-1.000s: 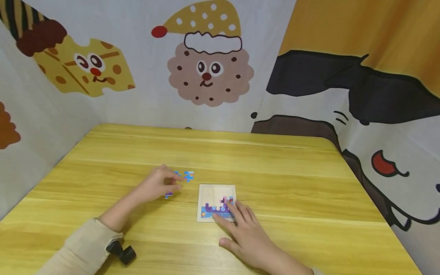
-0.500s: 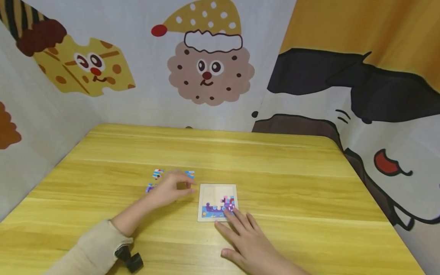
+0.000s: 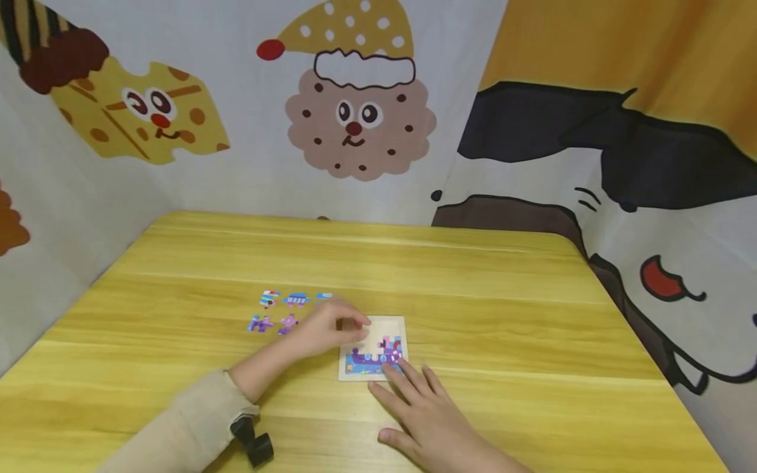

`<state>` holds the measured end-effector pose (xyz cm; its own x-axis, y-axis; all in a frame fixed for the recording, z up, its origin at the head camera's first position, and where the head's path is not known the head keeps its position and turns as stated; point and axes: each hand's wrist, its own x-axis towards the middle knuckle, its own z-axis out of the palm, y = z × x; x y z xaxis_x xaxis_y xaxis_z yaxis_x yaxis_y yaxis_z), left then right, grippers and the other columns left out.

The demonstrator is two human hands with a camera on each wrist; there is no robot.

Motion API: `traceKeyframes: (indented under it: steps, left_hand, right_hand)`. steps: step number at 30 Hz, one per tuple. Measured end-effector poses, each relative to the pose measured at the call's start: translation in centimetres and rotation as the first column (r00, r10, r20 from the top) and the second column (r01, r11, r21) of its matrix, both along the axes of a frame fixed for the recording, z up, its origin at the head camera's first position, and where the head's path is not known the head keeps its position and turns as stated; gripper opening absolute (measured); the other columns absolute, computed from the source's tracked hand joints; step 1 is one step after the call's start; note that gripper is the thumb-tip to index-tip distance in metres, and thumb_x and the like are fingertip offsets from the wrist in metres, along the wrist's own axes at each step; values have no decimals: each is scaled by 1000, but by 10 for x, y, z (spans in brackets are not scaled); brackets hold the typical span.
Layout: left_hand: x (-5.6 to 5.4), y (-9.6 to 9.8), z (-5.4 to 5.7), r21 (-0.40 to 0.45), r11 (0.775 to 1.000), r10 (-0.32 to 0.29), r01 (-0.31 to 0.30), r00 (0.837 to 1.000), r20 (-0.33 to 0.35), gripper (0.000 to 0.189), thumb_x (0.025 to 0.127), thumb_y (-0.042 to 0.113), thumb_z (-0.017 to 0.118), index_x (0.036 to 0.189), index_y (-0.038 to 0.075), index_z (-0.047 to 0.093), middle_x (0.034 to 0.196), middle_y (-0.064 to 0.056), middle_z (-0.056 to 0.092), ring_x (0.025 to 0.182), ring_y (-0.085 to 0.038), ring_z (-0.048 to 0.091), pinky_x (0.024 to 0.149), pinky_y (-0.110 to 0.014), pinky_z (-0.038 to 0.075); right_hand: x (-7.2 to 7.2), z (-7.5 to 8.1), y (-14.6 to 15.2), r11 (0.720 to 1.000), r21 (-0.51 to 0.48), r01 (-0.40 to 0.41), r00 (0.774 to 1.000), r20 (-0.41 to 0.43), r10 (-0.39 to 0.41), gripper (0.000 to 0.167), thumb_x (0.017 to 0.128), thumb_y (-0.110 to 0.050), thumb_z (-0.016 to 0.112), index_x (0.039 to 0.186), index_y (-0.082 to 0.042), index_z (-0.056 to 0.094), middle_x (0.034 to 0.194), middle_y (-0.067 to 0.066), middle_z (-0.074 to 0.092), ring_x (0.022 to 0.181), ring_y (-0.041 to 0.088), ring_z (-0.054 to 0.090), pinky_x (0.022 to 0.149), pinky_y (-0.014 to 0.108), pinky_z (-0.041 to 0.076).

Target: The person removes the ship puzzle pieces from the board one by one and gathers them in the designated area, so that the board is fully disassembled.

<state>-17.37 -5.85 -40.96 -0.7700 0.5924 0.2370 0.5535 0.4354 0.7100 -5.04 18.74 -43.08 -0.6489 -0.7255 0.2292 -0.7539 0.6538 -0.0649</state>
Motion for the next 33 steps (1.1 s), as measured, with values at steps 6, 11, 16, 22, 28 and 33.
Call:
traceKeyframes:
  steps: [6,11,16,22,28,33]
  left_hand:
    - [-2,14,-3,-41,998,-51,50,999,-18,19,87,20,72,103,11,74,94,8,67,85,-11,51,75,-27,42]
    - [-3,25,-7,-80,994,-73,69,996,-52,20,83,22,75,101,13,75,92,9,66,86,-8,49,83,-32,37]
    - [-1,34,-9,-142,989,-58,48,996,-71,21,81,29,77,99,18,75,93,13,63,90,-6,46,90,-38,32]
    - [1,40,-11,-176,984,-33,16,995,-92,21,80,31,78,97,19,75,94,13,62,92,-6,46,89,-36,31]
    - [3,41,-9,-174,985,-8,-8,996,-94,19,79,28,80,95,18,76,93,13,62,95,-7,47,93,-41,31]
    - [5,42,-8,-168,985,13,-23,998,-61,18,78,27,80,94,19,75,95,12,62,100,-10,48,96,-43,30]
  right_hand:
    - [0,0,-1,1000,18,6,1000,12,-6,61,97,-47,49,150,-21,33,155,9,26,140,33,21,112,35,-9]
    - [0,1,-1,1000,17,6,1000,20,-7,61,97,-47,48,150,-21,33,155,9,26,140,34,20,111,35,-10]
    - [0,-1,-1,1000,17,8,1000,26,-8,60,98,-46,48,150,-20,33,155,10,26,140,34,20,111,34,-12]
    - [1,-2,-1,1000,17,9,1000,18,-9,60,97,-47,49,150,-20,34,154,10,27,140,34,21,111,34,-12]
    - [1,0,-1,1000,9,16,999,28,-16,60,97,-46,48,150,-22,33,154,9,28,140,34,22,112,37,-7]
    - [1,0,-2,1000,13,16,999,37,-16,60,97,-47,48,150,-22,34,154,9,27,140,34,21,112,36,-8]
